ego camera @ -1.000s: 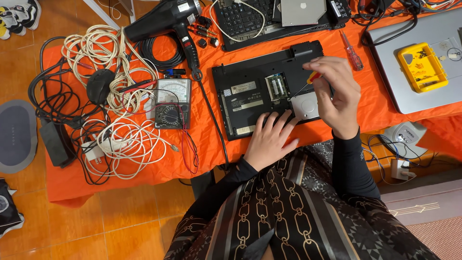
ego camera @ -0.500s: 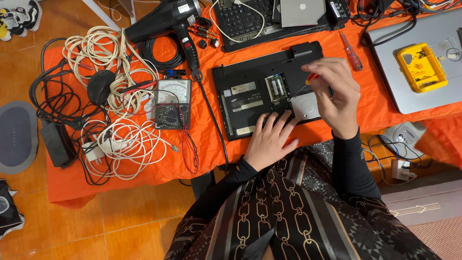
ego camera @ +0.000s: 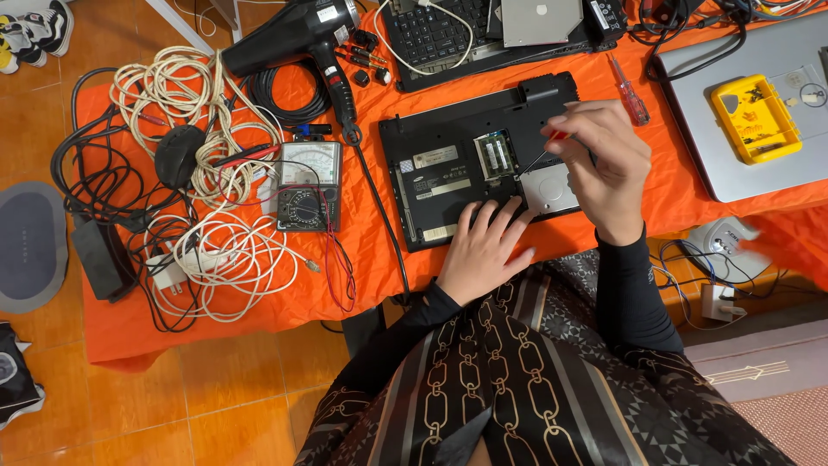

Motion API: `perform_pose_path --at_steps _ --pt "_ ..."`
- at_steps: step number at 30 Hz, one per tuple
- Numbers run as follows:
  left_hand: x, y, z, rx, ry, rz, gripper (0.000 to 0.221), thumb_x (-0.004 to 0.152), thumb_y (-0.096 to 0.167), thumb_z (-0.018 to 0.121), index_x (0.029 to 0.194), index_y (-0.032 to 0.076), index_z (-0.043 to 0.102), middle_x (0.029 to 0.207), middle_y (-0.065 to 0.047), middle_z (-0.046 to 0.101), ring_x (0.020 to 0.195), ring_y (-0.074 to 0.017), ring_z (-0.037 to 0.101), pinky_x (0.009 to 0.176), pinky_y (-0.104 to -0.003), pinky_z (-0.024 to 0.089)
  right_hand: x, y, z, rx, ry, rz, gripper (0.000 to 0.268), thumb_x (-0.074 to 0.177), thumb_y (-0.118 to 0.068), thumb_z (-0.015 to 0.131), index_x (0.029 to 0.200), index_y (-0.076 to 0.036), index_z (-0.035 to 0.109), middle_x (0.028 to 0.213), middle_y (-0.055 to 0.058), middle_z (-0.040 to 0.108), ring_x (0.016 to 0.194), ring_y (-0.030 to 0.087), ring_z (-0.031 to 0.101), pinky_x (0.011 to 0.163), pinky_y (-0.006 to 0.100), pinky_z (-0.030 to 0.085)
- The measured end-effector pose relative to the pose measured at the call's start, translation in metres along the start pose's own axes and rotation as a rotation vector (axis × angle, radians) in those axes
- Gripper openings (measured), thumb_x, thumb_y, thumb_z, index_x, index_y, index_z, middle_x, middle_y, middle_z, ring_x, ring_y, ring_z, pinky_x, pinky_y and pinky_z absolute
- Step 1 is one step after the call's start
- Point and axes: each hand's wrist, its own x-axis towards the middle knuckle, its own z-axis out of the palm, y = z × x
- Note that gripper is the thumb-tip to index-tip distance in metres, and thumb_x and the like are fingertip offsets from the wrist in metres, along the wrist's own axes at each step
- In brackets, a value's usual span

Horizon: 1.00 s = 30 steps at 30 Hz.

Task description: The recorder is repairing or disassembling a laptop by handling internal components like a hard drive and RAM, and using a screwdriver to tighten screws.

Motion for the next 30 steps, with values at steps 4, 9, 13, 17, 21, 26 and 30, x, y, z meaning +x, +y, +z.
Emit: perform_pose_path --at_steps 4,9,13,17,21,26,30 --pt "0.001 0.0 -0.001 -0.001 0.002 -0.002 0.056 0.099 0.044 0.062 0.143 0.009 0.056 0.146 -0.012 0.052 0.13 -0.0317 0.049 0.119 -0.053 0.034 -0.001 -0.001 0.001 0.02 -0.019 -0.001 0.025 0.096 0.013 0.077 0.117 0.001 0.069 0.11 0.009 0.074 0.111 0.024 0.065 0.098 0.033 0.053" --pt "0.001 0.0 -0.003 0.004 0.003 0.001 0.056 0.099 0.044 0.062 0.143 0.01 0.055 0.146 -0.012 0.052 0.129 -0.0319 0.049 0.119 -0.053 0.034 -0.002 -0.001 0.001 0.022 -0.01 0.026 0.025 0.096 0.014 0.076 0.116 0.0 0.071 0.109 0.009 0.074 0.107 0.023 0.066 0.092 0.031 0.054" --pt "0.002 0.002 -0.007 0.014 -0.009 -0.004 0.055 0.1 0.044 0.062 0.143 0.01 0.055 0.147 -0.011 0.051 0.13 -0.0317 0.049 0.119 -0.053 0.035 0.005 -0.007 0.002 -0.025 -0.038 -0.015 0.027 0.094 0.014 0.078 0.116 0.0 0.071 0.106 0.009 0.075 0.106 0.023 0.067 0.091 0.032 0.054" --pt "0.004 0.001 -0.009 0.039 -0.038 0.002 0.054 0.101 0.045 0.062 0.142 0.01 0.056 0.144 -0.012 0.052 0.129 -0.033 0.049 0.116 -0.054 0.035 0.008 -0.005 -0.002 0.004 -0.101 -0.006 0.029 0.092 0.012 0.078 0.117 0.0 0.07 0.108 0.009 0.075 0.106 0.024 0.067 0.092 0.033 0.055" --pt "0.009 0.005 -0.016 0.047 -0.06 -0.009 0.056 0.101 0.046 0.062 0.145 0.012 0.057 0.146 -0.011 0.052 0.13 -0.0312 0.049 0.117 -0.052 0.036 0.01 0.002 -0.006 0.057 -0.101 -0.013 0.028 0.091 0.007 0.082 0.114 -0.002 0.07 0.106 0.008 0.074 0.106 0.025 0.068 0.09 0.034 0.056" --pt "0.016 0.006 -0.023 0.01 -0.028 0.0 0.077 0.093 0.066 0.069 0.141 0.007 0.057 0.147 -0.013 0.051 0.127 -0.0334 0.048 0.114 -0.055 0.037 0.024 0.008 -0.016 0.142 -0.113 -0.039 0.041 0.09 -0.004 0.081 0.126 0.002 0.064 0.102 0.011 0.073 0.099 0.026 0.066 0.089 0.039 0.054" --pt "0.02 0.008 -0.024 0.081 -0.105 0.038 0.077 0.091 0.069 0.071 0.138 0.009 0.059 0.144 -0.012 0.053 0.126 -0.0331 0.049 0.111 -0.055 0.038 0.01 0.041 -0.031 0.348 -0.029 0.195 0.046 0.095 -0.013 0.078 0.133 0.003 0.059 0.106 0.011 0.071 0.1 0.022 0.068 0.088 0.035 0.055"
